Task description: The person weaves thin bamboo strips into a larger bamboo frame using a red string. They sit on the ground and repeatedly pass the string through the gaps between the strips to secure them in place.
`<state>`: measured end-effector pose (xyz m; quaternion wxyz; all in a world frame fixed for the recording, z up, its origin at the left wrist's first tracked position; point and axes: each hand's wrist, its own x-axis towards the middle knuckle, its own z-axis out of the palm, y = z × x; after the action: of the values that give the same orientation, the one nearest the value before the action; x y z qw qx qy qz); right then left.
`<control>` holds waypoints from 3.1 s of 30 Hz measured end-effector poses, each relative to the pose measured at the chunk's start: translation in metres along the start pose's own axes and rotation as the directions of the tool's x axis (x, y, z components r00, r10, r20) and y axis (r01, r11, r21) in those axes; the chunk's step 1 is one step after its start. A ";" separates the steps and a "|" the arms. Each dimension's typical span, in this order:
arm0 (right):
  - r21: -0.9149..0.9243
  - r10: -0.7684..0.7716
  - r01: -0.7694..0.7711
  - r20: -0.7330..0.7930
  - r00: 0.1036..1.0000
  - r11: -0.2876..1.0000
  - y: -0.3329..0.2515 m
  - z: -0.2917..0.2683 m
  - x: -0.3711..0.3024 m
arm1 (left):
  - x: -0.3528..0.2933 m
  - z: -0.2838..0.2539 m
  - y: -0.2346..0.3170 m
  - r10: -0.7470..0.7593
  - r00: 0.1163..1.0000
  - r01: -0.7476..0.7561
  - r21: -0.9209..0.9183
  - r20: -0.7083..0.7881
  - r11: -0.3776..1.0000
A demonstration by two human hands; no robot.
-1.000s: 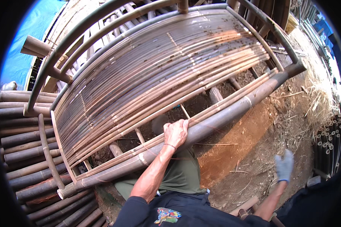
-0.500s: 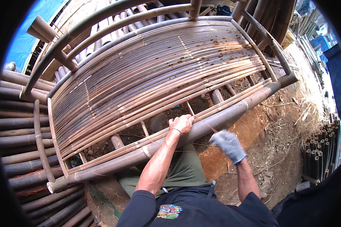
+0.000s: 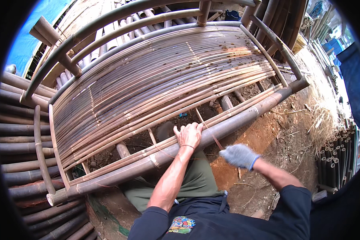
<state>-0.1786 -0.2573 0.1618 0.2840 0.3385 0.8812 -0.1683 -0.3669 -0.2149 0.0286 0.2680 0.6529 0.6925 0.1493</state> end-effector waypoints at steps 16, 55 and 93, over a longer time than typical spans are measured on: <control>0.830 0.542 -0.074 -0.290 0.789 0.552 0.000 0.130 -0.023 | -0.005 0.004 -0.001 0.066 0.994 -0.069 -0.035 -0.090 0.997; 0.386 0.342 -0.016 -0.798 0.496 0.922 0.325 0.138 -0.261 | 0.079 0.150 0.386 0.856 0.517 -0.831 -0.237 0.001 0.503; 0.321 0.722 0.934 -0.608 0.330 -0.157 0.414 0.197 -0.285 | 0.231 0.166 0.366 0.111 0.957 -0.158 -0.160 -0.268 0.974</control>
<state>0.3579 -0.2011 0.1400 -0.6742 0.2784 0.3810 -0.5682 0.0276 0.0264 0.0568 0.2230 0.6468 0.6590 0.3124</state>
